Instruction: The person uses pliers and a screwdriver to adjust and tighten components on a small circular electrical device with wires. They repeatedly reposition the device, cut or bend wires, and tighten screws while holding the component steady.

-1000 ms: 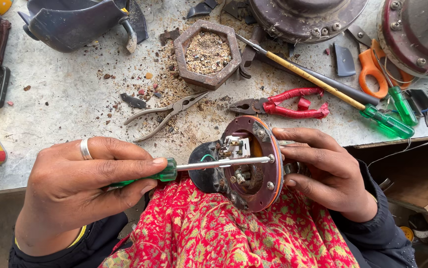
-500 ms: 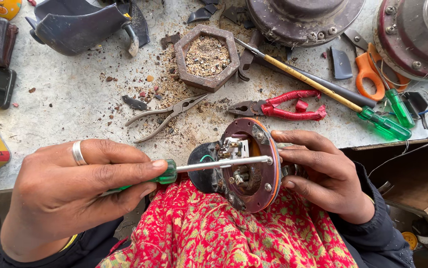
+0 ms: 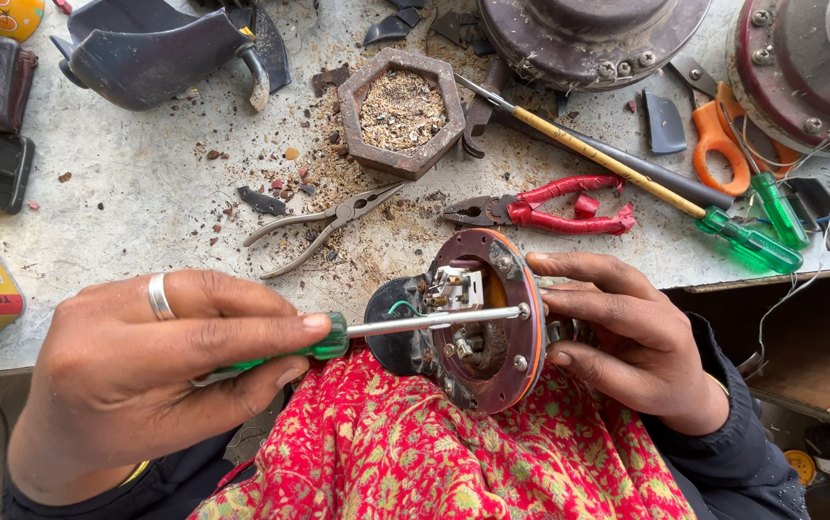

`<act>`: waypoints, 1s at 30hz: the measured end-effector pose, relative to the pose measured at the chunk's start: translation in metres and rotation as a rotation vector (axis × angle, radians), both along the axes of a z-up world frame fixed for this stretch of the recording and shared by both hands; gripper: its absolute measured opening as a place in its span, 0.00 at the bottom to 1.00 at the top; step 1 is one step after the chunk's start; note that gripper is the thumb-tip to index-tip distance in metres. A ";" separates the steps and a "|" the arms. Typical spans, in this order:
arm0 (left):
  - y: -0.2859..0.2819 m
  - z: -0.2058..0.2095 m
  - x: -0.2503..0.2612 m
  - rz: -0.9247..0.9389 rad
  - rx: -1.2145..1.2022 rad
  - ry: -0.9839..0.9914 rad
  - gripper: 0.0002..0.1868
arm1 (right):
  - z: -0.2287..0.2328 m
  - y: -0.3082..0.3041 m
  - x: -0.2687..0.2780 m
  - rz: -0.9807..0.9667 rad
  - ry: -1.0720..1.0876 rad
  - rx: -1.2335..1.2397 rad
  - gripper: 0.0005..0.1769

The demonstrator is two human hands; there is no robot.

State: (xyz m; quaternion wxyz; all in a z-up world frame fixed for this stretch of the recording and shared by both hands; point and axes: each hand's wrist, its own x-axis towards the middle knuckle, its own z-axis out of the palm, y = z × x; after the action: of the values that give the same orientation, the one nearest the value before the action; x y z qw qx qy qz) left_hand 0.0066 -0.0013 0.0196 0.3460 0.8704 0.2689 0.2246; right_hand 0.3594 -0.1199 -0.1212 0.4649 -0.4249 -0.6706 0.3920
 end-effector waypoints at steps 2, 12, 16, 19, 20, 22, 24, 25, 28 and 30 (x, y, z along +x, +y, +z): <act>0.000 -0.004 0.002 0.074 0.037 -0.094 0.15 | 0.000 0.001 -0.002 -0.002 0.024 0.012 0.25; 0.001 -0.094 0.092 0.117 -0.524 -1.333 0.28 | -0.007 -0.002 -0.005 -0.027 0.031 0.022 0.21; -0.013 -0.098 0.124 -0.070 -0.844 -1.466 0.28 | -0.007 -0.005 -0.003 -0.012 -0.049 0.094 0.13; -0.026 -0.096 0.131 -0.116 -1.007 -1.422 0.28 | -0.006 -0.005 0.000 0.014 0.049 0.062 0.11; -0.027 -0.097 0.130 -0.124 -0.987 -1.432 0.27 | -0.006 -0.005 0.001 0.023 0.110 0.030 0.10; -0.030 -0.099 0.131 -0.157 -0.898 -1.488 0.26 | -0.006 -0.003 0.005 0.044 -0.009 0.130 0.13; -0.037 -0.102 0.134 -0.203 -0.748 -1.587 0.27 | -0.006 0.001 0.009 0.068 -0.022 0.145 0.14; -0.040 -0.102 0.137 -0.228 -0.665 -1.636 0.27 | -0.005 0.004 0.009 0.083 0.024 0.119 0.14; -0.044 -0.101 0.138 -0.269 -0.509 -1.727 0.28 | 0.004 0.013 0.012 0.105 -0.026 0.108 0.15; -0.040 -0.100 0.139 -0.257 -0.551 -1.725 0.28 | 0.010 0.019 0.015 0.108 -0.097 0.111 0.16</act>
State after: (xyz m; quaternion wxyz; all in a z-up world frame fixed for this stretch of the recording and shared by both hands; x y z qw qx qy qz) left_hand 0.1453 -0.0415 -0.0809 0.6448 0.3105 -0.1376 0.6847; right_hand 0.3740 -0.1011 -0.1114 0.4327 -0.3803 -0.7349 0.3578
